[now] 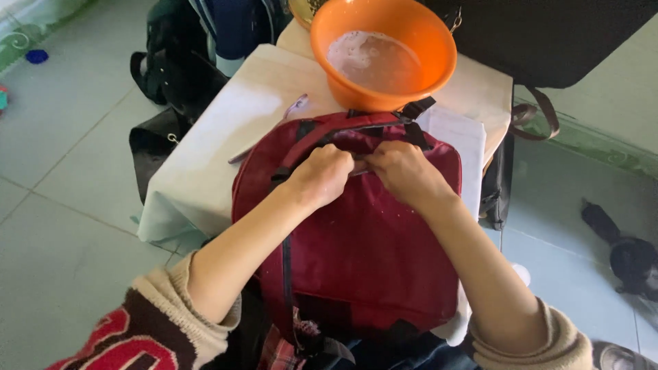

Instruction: Cleaning a red backpack by wiping and scrubbing it with a cloth and brush dipped in soapy water.

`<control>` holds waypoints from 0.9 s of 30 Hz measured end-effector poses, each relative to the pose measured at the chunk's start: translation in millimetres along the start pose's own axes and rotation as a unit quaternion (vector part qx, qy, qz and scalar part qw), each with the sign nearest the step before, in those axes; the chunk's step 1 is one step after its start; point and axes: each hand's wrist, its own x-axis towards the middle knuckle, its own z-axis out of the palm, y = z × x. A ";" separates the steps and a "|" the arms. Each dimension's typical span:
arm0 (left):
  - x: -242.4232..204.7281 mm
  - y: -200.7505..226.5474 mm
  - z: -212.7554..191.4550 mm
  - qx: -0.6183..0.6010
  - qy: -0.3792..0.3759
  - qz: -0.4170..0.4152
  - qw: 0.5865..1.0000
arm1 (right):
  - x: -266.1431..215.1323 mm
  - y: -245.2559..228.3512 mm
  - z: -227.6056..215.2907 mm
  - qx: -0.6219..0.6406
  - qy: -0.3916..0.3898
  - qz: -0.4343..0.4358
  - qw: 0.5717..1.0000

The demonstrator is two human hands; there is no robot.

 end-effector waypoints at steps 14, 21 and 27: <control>-42.8 27.5 -31.4 0.113 0.084 0.102 0.985 | -4.0 -26.6 -20.6 -0.053 -0.139 0.102 0.984; -60.9 42.8 -44.3 0.131 0.043 0.174 0.975 | -8.5 -52.3 -41.1 -0.015 -0.168 0.160 0.973; -72.4 56.5 -30.0 0.141 0.033 0.160 0.976 | -18.7 -81.5 -59.9 0.077 -0.132 0.231 0.961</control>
